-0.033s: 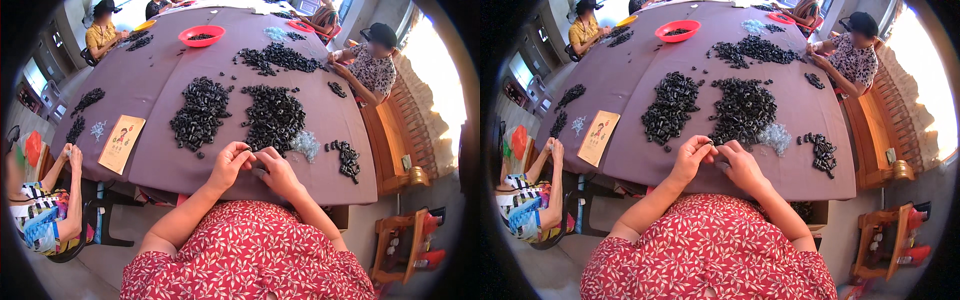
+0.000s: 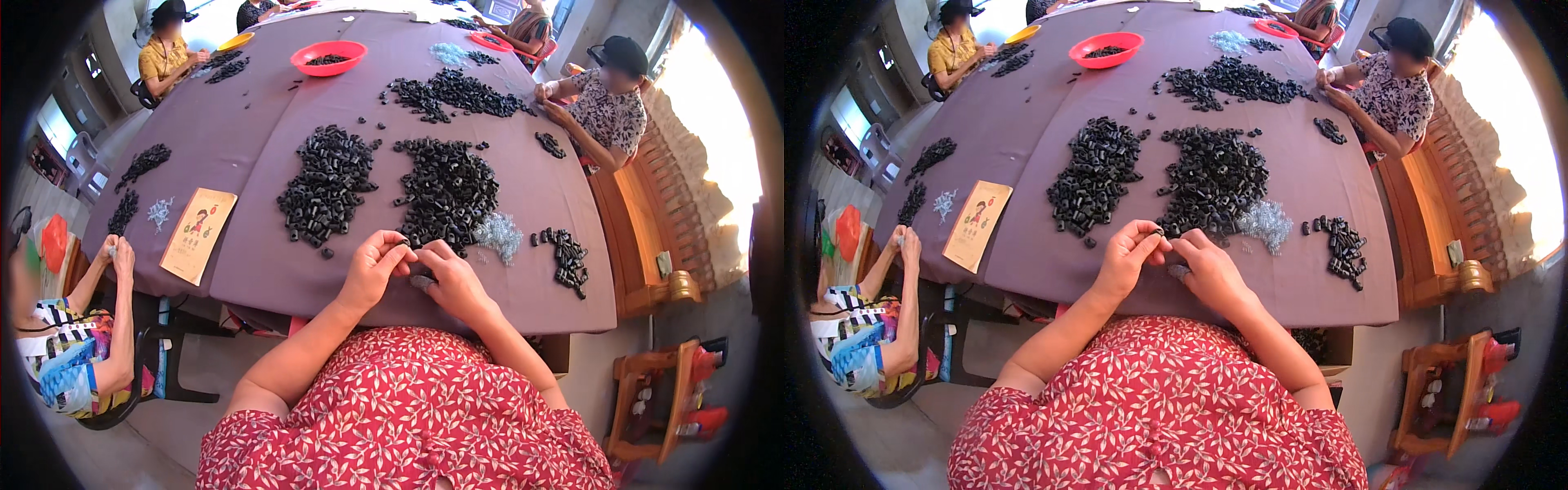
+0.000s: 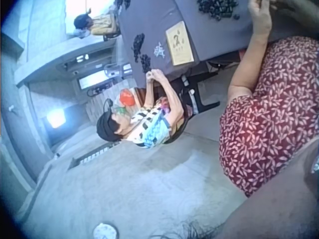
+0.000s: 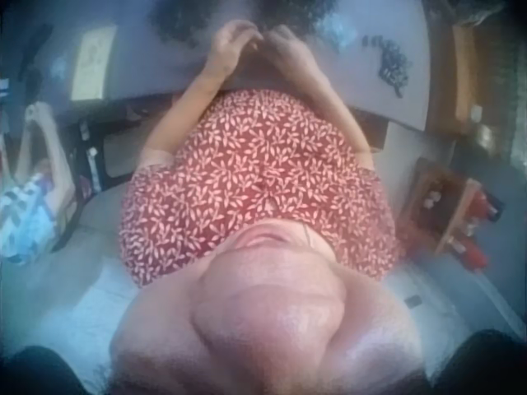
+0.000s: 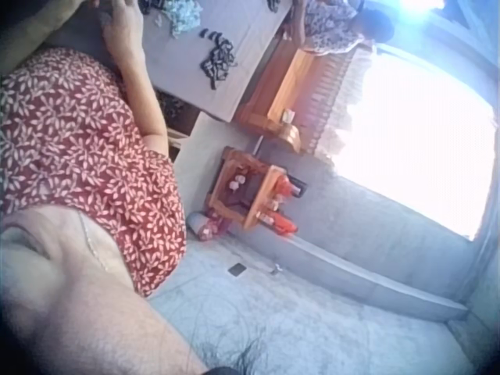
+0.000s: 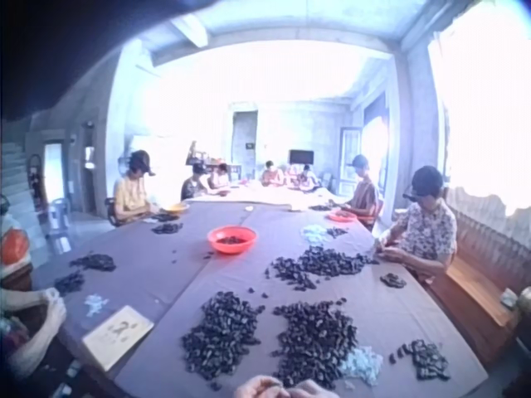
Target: The person takes black plastic pieces and small insert pins from piles on the table, presses each pin into a plastic component by hand to assemble them, and places the assembled parts aside.
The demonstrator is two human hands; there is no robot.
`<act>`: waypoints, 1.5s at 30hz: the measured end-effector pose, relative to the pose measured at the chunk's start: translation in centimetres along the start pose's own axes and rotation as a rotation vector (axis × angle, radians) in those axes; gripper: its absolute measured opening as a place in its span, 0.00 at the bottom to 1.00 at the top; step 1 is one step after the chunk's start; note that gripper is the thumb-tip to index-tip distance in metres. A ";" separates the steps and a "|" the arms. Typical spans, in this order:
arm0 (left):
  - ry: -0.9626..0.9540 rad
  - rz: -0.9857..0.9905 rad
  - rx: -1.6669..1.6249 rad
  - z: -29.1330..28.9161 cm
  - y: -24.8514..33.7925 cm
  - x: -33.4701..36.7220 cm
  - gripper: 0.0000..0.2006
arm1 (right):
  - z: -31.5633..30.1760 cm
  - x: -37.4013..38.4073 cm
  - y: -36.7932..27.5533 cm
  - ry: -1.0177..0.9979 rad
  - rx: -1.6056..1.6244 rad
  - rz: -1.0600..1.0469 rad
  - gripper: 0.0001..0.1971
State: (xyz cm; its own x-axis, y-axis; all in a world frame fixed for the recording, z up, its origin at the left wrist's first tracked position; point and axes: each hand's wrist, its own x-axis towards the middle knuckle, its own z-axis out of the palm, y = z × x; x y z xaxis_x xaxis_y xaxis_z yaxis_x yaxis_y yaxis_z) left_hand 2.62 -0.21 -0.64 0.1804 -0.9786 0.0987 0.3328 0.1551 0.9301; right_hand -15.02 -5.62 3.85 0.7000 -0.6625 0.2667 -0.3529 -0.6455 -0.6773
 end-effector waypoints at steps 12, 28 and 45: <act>0.034 -0.017 0.093 0.1 0.5 0.7 0.08 | -1.0 0.5 2.3 -0.078 -0.124 -0.054 0.09; -0.016 -0.052 0.092 0.1 0.0 0.5 0.09 | -0.5 -0.1 2.4 -0.084 -0.154 0.038 0.17; -0.072 -0.070 0.150 0.2 0.5 0.6 0.09 | -0.8 0.1 2.6 -0.096 -0.076 0.008 0.12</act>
State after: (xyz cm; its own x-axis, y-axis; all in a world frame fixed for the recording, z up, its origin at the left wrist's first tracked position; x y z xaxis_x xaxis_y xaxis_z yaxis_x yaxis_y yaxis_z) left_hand 2.67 -0.80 -0.07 0.0934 -0.9943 0.0520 0.1997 0.0699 0.9774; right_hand -16.33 -7.69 2.62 0.7518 -0.6306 0.1927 -0.4017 -0.6698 -0.6245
